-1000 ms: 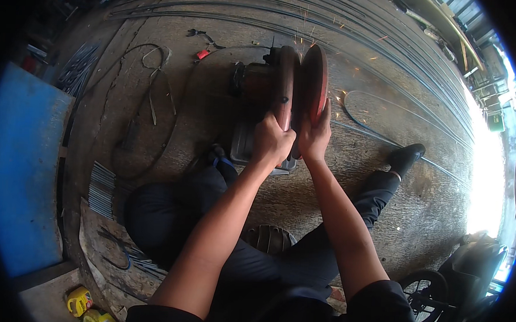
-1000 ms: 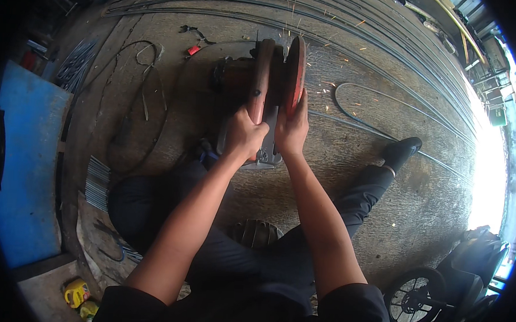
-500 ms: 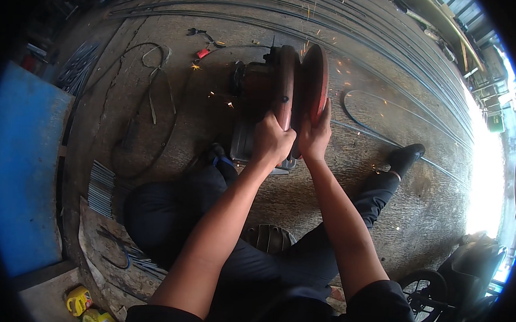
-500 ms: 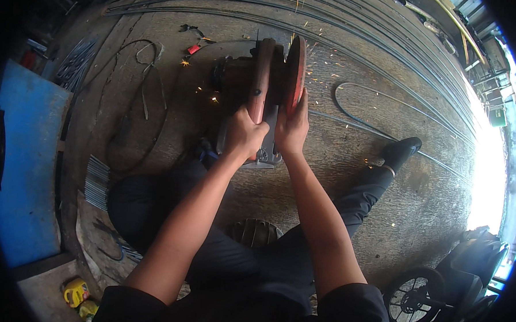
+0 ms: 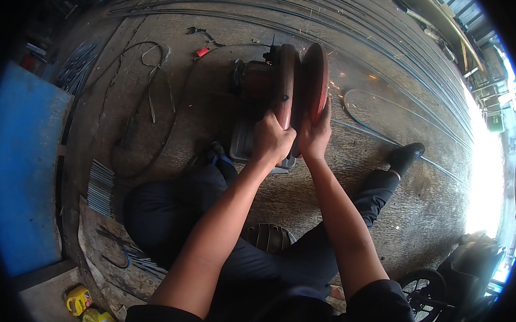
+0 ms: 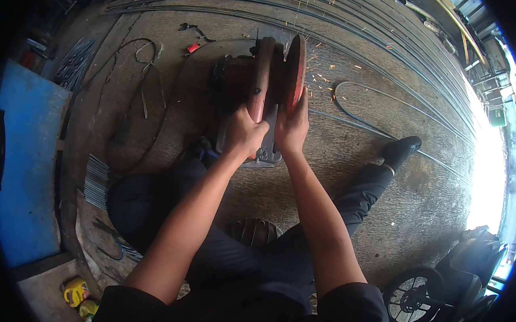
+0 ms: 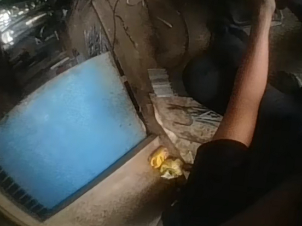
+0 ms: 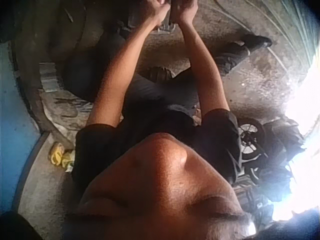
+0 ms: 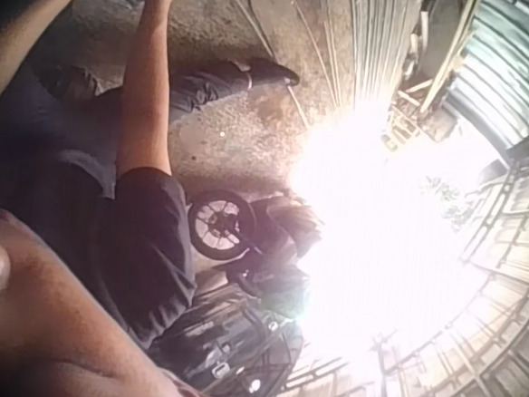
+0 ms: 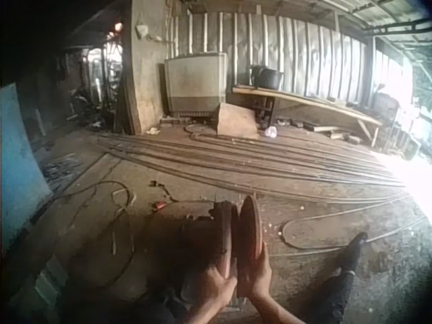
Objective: Cutting a thin metal rod using a power chop saw.
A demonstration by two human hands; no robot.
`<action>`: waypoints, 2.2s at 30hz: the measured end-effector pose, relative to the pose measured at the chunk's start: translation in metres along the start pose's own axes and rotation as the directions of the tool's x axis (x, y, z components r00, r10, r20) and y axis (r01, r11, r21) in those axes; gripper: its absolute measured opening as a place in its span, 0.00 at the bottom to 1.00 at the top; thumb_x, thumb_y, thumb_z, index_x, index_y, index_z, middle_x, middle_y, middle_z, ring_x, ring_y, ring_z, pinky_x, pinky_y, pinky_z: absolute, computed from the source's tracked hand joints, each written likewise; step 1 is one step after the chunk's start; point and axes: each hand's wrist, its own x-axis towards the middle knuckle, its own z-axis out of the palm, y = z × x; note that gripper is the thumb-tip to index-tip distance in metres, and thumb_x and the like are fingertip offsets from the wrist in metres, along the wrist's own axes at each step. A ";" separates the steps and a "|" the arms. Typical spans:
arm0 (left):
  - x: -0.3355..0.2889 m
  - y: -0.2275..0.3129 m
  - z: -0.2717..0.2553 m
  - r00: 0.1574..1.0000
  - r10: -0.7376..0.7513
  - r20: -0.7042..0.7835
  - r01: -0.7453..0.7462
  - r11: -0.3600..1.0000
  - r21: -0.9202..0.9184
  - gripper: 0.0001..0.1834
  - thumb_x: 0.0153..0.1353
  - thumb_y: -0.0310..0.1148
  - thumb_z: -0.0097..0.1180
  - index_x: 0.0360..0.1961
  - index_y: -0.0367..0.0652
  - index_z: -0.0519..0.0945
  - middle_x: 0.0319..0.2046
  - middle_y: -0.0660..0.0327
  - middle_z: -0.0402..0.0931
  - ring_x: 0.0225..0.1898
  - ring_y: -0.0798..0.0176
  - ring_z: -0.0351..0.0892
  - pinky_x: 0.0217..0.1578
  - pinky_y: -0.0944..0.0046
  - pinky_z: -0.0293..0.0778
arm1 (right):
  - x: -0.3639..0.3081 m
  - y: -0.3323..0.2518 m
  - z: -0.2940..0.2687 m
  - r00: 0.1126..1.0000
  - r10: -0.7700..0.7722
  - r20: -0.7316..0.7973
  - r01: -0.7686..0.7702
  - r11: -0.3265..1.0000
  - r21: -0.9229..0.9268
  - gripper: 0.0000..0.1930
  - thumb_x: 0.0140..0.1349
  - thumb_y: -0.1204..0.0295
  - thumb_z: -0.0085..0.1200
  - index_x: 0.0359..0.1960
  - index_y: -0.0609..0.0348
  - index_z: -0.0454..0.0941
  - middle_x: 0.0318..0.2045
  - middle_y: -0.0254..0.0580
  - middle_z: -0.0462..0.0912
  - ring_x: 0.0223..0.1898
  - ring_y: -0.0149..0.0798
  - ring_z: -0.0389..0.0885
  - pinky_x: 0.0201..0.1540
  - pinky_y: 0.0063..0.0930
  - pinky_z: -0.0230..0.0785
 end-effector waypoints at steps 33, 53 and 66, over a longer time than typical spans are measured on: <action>-0.002 -0.001 0.002 0.999 0.020 -0.041 -0.020 1.000 0.002 0.20 0.44 0.30 0.56 0.40 0.30 0.74 0.31 0.41 0.79 0.36 0.44 0.82 0.39 0.53 0.76 | -0.001 -0.004 -0.002 1.000 0.026 0.012 -0.026 0.999 0.022 0.34 0.60 0.67 0.53 0.67 0.63 0.54 0.57 0.67 0.69 0.58 0.63 0.69 0.57 0.44 0.64; 0.000 -0.003 0.003 0.999 -0.034 -0.014 0.034 0.999 -0.001 0.19 0.44 0.30 0.57 0.38 0.31 0.74 0.30 0.42 0.79 0.34 0.43 0.82 0.37 0.53 0.76 | -0.001 -0.002 -0.001 1.000 0.026 0.007 -0.026 1.000 0.016 0.34 0.59 0.68 0.53 0.66 0.63 0.55 0.54 0.67 0.72 0.56 0.63 0.72 0.55 0.44 0.66; 0.001 -0.008 0.006 0.999 -0.031 -0.019 0.030 0.998 -0.046 0.19 0.44 0.29 0.56 0.39 0.31 0.74 0.29 0.43 0.78 0.33 0.44 0.82 0.36 0.54 0.76 | -0.002 -0.003 -0.003 0.998 0.043 0.054 -0.042 0.999 -0.005 0.33 0.62 0.69 0.51 0.67 0.65 0.53 0.58 0.64 0.69 0.58 0.61 0.70 0.57 0.43 0.65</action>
